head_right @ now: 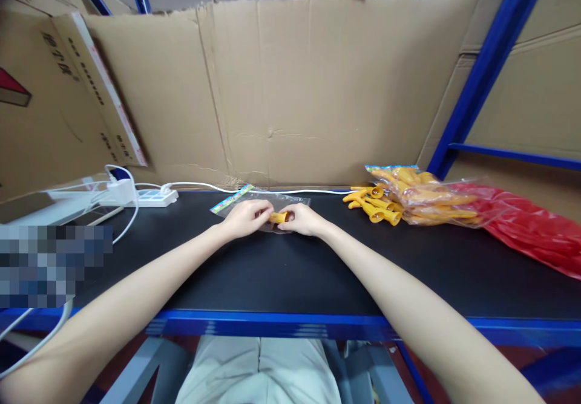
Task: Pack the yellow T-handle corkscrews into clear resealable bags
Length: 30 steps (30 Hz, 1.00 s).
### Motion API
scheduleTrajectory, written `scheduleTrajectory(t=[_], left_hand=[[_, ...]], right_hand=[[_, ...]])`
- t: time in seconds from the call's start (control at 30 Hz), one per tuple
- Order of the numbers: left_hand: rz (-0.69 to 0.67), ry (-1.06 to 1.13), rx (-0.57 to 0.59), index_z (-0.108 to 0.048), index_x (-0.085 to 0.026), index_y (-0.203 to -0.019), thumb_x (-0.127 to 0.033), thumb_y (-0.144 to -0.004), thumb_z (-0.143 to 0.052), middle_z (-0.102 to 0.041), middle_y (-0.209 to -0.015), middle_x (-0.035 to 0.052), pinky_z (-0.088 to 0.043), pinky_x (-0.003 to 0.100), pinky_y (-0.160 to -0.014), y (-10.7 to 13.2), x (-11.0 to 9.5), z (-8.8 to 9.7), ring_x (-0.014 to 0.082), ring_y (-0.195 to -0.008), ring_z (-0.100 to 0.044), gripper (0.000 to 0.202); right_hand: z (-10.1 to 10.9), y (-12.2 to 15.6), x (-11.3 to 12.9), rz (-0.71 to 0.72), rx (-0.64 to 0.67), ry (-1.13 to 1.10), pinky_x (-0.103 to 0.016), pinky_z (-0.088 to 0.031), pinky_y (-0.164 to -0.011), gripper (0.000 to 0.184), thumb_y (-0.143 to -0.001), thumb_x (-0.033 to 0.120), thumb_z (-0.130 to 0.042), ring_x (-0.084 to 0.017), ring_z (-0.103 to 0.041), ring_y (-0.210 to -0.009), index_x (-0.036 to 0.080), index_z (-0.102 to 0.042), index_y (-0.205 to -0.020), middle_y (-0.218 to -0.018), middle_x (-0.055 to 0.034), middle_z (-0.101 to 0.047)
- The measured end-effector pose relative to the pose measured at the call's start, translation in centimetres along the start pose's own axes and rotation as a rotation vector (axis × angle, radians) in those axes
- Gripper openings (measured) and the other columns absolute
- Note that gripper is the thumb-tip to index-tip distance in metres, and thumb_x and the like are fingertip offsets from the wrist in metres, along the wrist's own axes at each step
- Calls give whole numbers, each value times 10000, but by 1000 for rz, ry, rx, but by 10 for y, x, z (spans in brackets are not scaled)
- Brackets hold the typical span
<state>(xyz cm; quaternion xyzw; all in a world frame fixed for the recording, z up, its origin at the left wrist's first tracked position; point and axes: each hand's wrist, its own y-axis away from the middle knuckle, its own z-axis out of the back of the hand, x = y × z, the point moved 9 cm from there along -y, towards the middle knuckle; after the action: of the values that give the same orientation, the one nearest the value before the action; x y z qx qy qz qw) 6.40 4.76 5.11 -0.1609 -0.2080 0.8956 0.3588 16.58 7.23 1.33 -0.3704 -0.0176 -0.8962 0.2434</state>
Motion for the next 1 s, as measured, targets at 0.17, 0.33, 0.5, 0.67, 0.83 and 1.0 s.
scheduleTrajectory(t=[0.17, 0.33, 0.5, 0.67, 0.83, 1.0], left_hand=[[384, -37, -275, -571, -180, -928, -263, -836, -400, -625, -986, 74, -399, 316, -823, 5, 80, 33, 213, -953, -554, 211], [961, 231, -283, -478, -155, -1127, -292, -792, -467, -550, -1165, 158, -393, 407, -846, 43, 175, 18, 301, -1086, -495, 363], [910, 584, -147, -594, -120, -931, -156, -730, -506, -649, -885, 92, -441, 267, -700, 38, 177, -13, 179, -801, -600, 222], [843, 970, 17, -645, -104, -823, -10, -634, -509, -645, -687, 31, -439, 221, -641, 26, 134, -34, 101, -606, -567, 250], [879, 1111, 60, -639, -81, -858, 74, -608, -483, -657, -712, 45, -457, 213, -637, 24, 111, -41, 107, -649, -593, 333], [926, 1121, 40, -645, -71, -890, 92, -617, -474, -654, -677, 42, -474, 223, -644, 27, 112, -41, 110, -635, -595, 361]], right_hand=[[5, 0, -5, -38, -57, -19, -231, -410, -570, 443, -634, 298, -682, -104, -524, -583, 93, -628, -1023, -675, -7, -602], [6, -3, -9, -26, -73, -20, -242, -421, -588, 464, -632, 340, -681, -109, -532, -600, 101, -634, -1027, -700, -15, -611], [8, -4, -8, -6, -79, 25, -250, -434, -594, 415, -636, 360, -672, -134, -558, -632, 108, -659, -966, -708, -25, -630], [10, 1, 4, 68, -29, -1, -278, -470, -698, 293, -654, 327, -659, -192, -612, -769, 125, -685, -865, -828, -66, -680], [17, 2, 1, 71, -86, -5, -309, -481, -753, 332, -641, 330, -671, -224, -625, -837, 137, -687, -910, -905, -81, -688], [14, 2, -2, 40, -62, -75, -304, -476, -782, 357, -641, 302, -662, -227, -622, -884, 117, -665, -946, -966, -97, -675]])
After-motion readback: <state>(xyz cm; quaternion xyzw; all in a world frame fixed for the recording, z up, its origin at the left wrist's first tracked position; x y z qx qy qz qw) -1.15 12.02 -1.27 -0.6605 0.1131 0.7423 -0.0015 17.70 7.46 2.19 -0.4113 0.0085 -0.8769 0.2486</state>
